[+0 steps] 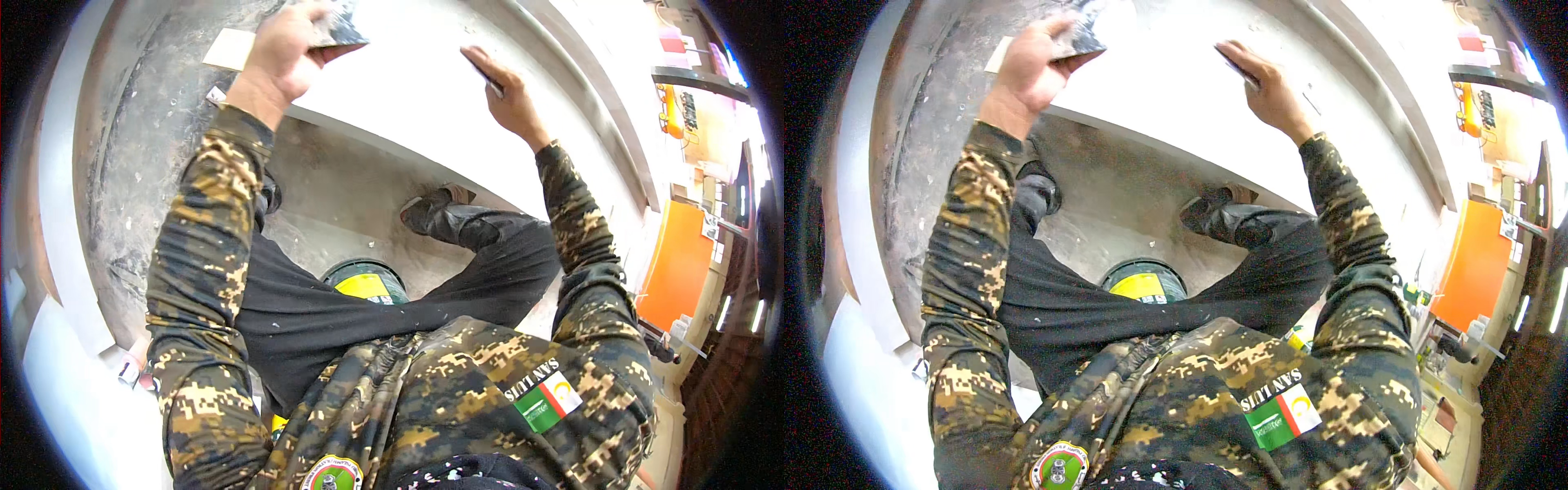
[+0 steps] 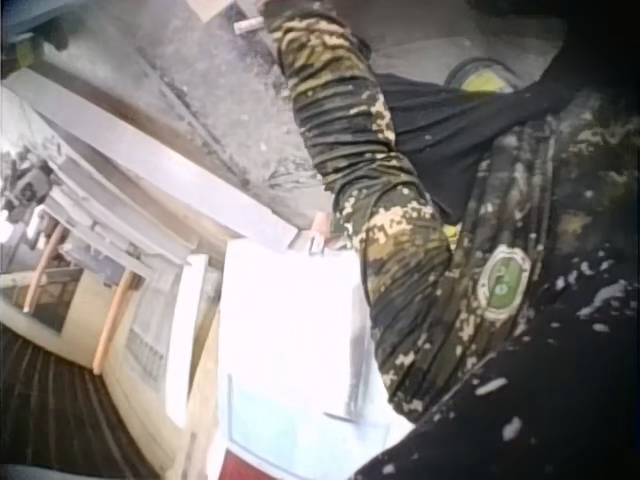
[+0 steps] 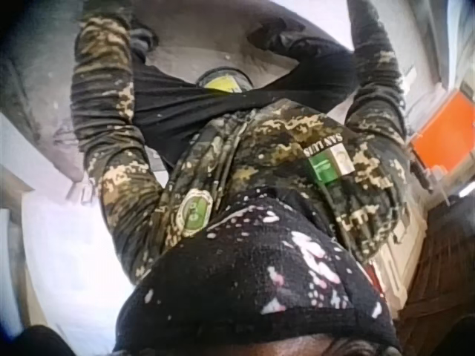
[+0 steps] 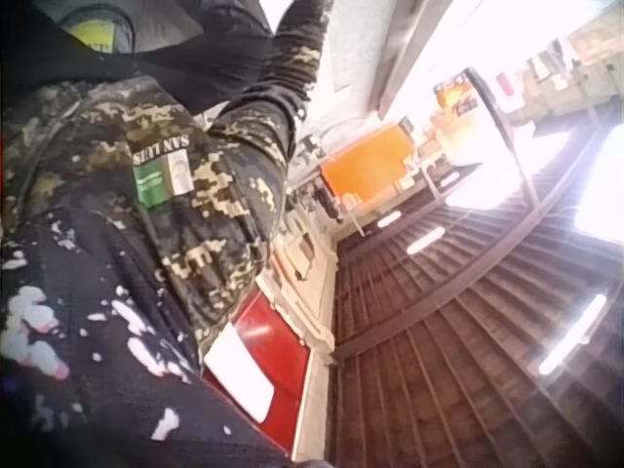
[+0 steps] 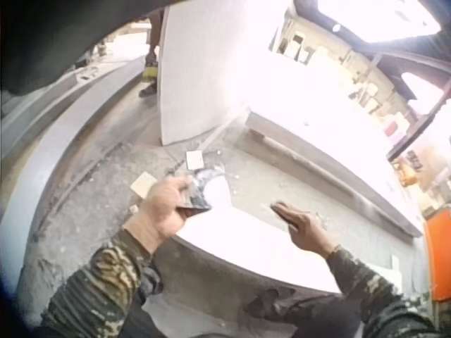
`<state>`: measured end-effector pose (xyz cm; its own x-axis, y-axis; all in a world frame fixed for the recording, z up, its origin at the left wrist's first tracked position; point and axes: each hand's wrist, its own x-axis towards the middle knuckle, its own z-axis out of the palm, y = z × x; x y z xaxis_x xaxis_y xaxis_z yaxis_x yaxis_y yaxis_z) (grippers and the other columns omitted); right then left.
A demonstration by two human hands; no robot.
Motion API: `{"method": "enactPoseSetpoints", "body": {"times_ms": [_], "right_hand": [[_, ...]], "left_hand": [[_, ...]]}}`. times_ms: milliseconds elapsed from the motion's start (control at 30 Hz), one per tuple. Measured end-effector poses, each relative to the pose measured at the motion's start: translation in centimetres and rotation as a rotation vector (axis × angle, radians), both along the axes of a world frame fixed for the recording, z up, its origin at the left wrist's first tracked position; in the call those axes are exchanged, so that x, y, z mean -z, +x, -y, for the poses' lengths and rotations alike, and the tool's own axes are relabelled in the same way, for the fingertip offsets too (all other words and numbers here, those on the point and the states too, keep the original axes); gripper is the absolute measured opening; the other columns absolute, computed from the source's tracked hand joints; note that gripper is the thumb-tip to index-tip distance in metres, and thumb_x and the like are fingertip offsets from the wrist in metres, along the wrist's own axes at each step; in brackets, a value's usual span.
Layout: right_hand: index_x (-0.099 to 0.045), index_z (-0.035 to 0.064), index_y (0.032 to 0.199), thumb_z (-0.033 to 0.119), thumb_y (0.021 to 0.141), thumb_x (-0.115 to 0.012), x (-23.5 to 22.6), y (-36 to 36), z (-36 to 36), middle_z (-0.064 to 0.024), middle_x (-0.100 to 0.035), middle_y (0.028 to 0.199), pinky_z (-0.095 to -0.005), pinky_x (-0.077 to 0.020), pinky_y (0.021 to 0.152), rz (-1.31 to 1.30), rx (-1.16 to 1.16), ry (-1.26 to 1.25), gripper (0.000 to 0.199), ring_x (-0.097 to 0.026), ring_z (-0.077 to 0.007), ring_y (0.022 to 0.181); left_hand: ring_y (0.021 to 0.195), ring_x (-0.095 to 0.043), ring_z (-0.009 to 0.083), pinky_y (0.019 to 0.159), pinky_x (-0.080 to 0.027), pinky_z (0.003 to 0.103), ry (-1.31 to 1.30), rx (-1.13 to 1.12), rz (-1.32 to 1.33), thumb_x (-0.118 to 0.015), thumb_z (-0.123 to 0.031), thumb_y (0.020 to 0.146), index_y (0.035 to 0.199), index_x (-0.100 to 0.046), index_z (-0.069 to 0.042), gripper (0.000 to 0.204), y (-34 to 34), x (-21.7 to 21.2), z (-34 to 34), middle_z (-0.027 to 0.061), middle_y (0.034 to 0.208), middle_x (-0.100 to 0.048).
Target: The recorder uses a sanding block and putty knife to smooth and finish a white curved surface.
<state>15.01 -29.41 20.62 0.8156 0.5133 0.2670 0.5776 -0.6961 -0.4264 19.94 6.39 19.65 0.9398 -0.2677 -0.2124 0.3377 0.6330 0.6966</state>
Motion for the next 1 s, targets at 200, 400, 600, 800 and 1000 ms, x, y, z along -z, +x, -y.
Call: {"method": "enactPoseSetpoints", "body": {"times_ms": [200, 400, 600, 800, 1000], "right_hand": [[-0.061, 0.0119, 0.137, -0.016, 0.077, -0.044, -4.7, 0.6, -13.0, -0.0197, -0.06, 0.136, -0.0404, -0.046, 0.107, 0.163, -0.175, 0.307, 0.069, -0.055, -0.0321, 0.132], [-0.061, 0.0115, 0.136, -0.016, 0.081, -0.048, -1.4, 3.0, -12.2, -0.0176, -0.057, 0.141, -0.0388, -0.0489, 0.108, 0.128, -0.025, 0.175, 0.062, -0.058, -0.0323, 0.127], [-0.064, 0.0126, 0.132, -0.014, 0.083, -0.051, -5.0, 6.0, -15.8, -0.014, -0.061, 0.137, -0.0394, -0.0488, 0.108, 0.169, -0.159, 0.196, 0.057, -0.059, -0.0297, 0.126], [-0.067, 0.0144, 0.127, -0.008, 0.085, -0.057, -1.4, 6.9, -21.5, -0.0046, -0.067, 0.129, -0.0381, -0.0511, 0.106, 0.174, -0.52, -0.164, 0.049, -0.063, -0.0258, 0.119], [-0.06, 0.0181, 0.137, -0.008, 0.09, -0.054, 8.0, 15.5, -20.4, -0.0015, -0.061, 0.139, -0.041, -0.048, 0.108, 0.196, -0.4, -0.656, 0.054, -0.056, -0.0201, 0.129]], "left_hand": [[0.1, -0.069, 0.029, 0.083, -0.063, 0.046, -0.091, -0.013, -0.109, -0.046, -0.01, 0.101, 0.118, -0.057, 0.006, 0.026, -2.7, -2.6, 3.7, 0.0155, 0.113, -0.064], [0.105, -0.068, 0.0245, 0.092, -0.059, 0.042, 0.199, -0.311, 0.142, -0.049, -0.01, 0.103, 0.121, -0.057, 0.004, 0.024, -1.5, -3.2, -0.2, 0.0118, 0.114, -0.067], [0.093, -0.064, 0.0413, 0.078, -0.049, 0.045, 0.969, -0.627, 0.644, -0.053, -0.01, 0.096, 0.112, -0.054, 0.004, 0.021, -1.8, -3.9, -2.5, 0.0267, 0.096, -0.064], [0.099, -0.065, 0.036, 0.083, -0.051, 0.042, 0.946, -0.785, 0.327, -0.05, -0.013, 0.097, 0.115, -0.056, 0.005, 0.026, -2.4, -7.5, -7.3, 0.0233, 0.105, -0.066], [0.103, -0.063, 0.0341, 0.092, -0.049, 0.039, 0.938, -1.053, 0.47, -0.05, -0.013, 0.096, 0.118, -0.056, 0.009, 0.031, -2.4, -7.7, -7.9, 0.0253, 0.11, -0.065]]}}
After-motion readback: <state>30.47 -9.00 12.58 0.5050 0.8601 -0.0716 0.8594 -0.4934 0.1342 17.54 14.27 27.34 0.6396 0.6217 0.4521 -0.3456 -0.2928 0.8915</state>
